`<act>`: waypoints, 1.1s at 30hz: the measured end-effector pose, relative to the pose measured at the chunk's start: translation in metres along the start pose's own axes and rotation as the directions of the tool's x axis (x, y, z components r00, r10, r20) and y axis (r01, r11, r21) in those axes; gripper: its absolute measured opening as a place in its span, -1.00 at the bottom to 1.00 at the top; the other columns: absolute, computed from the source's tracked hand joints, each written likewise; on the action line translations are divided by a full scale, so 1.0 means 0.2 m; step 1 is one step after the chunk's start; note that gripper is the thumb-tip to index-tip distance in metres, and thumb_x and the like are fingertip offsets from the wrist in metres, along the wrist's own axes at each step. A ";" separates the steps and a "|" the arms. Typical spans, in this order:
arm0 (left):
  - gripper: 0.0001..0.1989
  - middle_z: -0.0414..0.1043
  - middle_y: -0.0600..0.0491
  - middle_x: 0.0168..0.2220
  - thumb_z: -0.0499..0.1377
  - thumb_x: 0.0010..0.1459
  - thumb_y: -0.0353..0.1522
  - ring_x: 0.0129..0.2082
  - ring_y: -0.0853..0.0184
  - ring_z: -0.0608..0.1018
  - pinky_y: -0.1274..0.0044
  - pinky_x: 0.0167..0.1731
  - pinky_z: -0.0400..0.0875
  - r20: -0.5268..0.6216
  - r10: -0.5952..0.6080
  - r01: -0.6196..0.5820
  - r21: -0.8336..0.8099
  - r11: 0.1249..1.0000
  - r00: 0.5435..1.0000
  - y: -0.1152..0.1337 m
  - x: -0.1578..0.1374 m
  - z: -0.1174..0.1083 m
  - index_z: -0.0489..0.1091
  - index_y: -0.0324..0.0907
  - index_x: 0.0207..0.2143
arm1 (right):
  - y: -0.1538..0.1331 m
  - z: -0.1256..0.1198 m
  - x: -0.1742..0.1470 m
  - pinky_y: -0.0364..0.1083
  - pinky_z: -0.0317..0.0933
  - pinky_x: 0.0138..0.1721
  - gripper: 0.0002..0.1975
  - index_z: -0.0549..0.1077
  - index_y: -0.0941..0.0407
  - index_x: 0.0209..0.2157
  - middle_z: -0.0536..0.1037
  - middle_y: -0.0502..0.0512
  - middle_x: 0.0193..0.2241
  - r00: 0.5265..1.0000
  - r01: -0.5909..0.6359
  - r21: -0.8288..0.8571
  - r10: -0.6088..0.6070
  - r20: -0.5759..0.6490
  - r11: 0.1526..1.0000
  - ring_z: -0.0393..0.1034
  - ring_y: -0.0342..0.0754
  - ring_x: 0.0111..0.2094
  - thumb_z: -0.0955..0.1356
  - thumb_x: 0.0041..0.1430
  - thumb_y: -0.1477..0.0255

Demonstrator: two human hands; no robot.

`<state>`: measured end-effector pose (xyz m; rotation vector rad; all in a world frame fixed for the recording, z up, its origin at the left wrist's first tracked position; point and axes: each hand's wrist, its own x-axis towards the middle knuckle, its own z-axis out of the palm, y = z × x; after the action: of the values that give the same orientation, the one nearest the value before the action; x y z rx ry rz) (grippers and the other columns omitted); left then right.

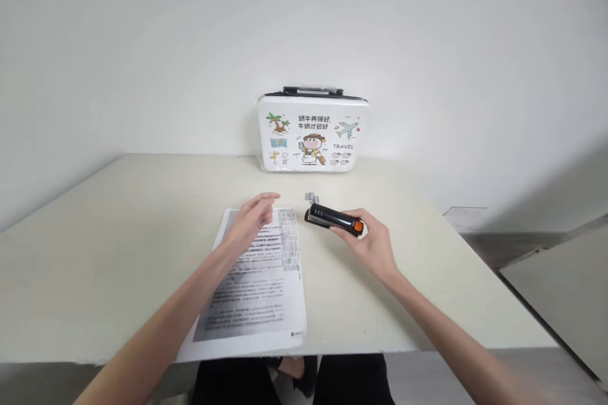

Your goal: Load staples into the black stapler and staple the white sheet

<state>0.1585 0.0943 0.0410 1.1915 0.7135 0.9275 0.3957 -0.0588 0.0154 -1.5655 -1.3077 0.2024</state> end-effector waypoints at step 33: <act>-0.66 0.62 -0.24 -0.14 0.09 0.44 -0.27 -0.08 0.14 0.67 0.42 0.01 0.52 -0.071 -0.213 0.100 -0.710 0.697 0.975 -0.08 0.01 -0.22 0.53 -0.35 -0.19 | -0.18 0.71 0.41 0.16 0.28 0.21 -0.76 0.47 0.06 0.04 0.56 0.23 0.03 0.835 0.494 0.017 -0.480 0.271 0.869 0.42 0.12 0.11 0.30 0.43 0.29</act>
<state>0.1253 0.1132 0.0156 0.3672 0.4860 1.0196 0.3080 0.0851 0.0173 -1.2206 -1.8980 0.0544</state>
